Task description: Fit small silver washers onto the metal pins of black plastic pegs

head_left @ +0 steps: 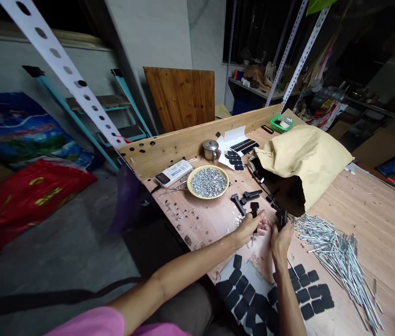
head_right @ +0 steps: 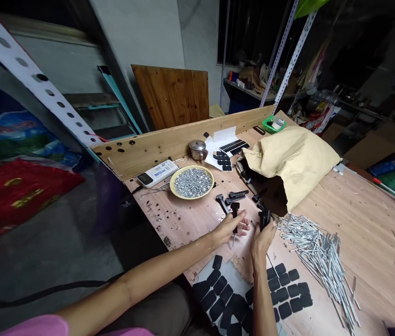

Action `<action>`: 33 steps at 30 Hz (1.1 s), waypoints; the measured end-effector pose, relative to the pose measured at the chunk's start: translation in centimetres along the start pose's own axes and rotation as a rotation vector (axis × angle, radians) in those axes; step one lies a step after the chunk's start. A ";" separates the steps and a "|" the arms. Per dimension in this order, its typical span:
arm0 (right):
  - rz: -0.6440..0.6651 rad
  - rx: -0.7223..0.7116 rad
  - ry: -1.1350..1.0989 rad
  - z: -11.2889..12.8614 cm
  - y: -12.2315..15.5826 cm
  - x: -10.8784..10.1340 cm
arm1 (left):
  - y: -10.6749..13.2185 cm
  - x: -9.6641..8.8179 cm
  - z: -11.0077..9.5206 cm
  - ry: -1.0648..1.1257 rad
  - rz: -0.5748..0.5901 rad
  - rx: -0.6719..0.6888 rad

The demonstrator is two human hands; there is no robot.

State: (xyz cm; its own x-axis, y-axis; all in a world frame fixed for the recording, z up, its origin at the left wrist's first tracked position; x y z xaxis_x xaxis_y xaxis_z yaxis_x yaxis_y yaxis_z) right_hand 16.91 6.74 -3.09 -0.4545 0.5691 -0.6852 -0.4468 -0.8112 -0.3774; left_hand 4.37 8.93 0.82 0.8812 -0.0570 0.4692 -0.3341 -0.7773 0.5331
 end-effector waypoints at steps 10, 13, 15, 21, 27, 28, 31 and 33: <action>0.098 -0.085 0.048 4.5 3.0 -1.9 | 1.7 -1.6 -3.3 0.446 0.011 0.112; 0.406 -0.036 -0.201 6.0 6.4 -3.6 | 3.0 -1.7 -3.0 0.530 0.026 0.108; 0.485 0.041 -0.286 6.7 8.3 -4.5 | 4.2 -1.8 -2.5 0.557 0.022 0.083; 0.303 0.092 -0.209 5.7 9.5 -7.2 | 10.0 -4.6 0.6 0.089 0.318 -0.066; 0.593 -0.068 -0.234 7.0 9.5 -8.3 | 12.9 -7.7 1.2 -1.089 0.205 1.019; 0.643 -0.066 -0.253 7.3 9.4 -8.1 | 12.4 -7.9 1.0 -1.191 0.185 1.115; 0.705 -0.053 -0.275 7.1 8.4 -6.6 | 10.2 -8.5 0.6 -1.335 0.137 1.175; 0.619 -0.133 -0.177 6.0 7.2 -4.8 | 8.9 -8.9 0.5 -1.288 0.034 1.080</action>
State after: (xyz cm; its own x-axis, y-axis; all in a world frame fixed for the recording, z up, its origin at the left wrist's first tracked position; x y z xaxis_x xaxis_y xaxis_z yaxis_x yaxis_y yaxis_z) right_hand 11.26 -1.04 1.26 -0.7219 -0.0040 -0.6920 0.0320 -0.9991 -0.0277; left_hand -6.31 2.20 1.02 0.7419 -0.0964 -0.6635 -0.4721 -0.7778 -0.4150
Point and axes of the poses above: each hand's wrist, its own y-axis away from the middle knuckle, its own x-axis out of the palm, z = x × y, the point moved 1 cm from there along -y, towards the middle knuckle, and after that the axes turned 3 degrees about -x, right-handed, at the moved point
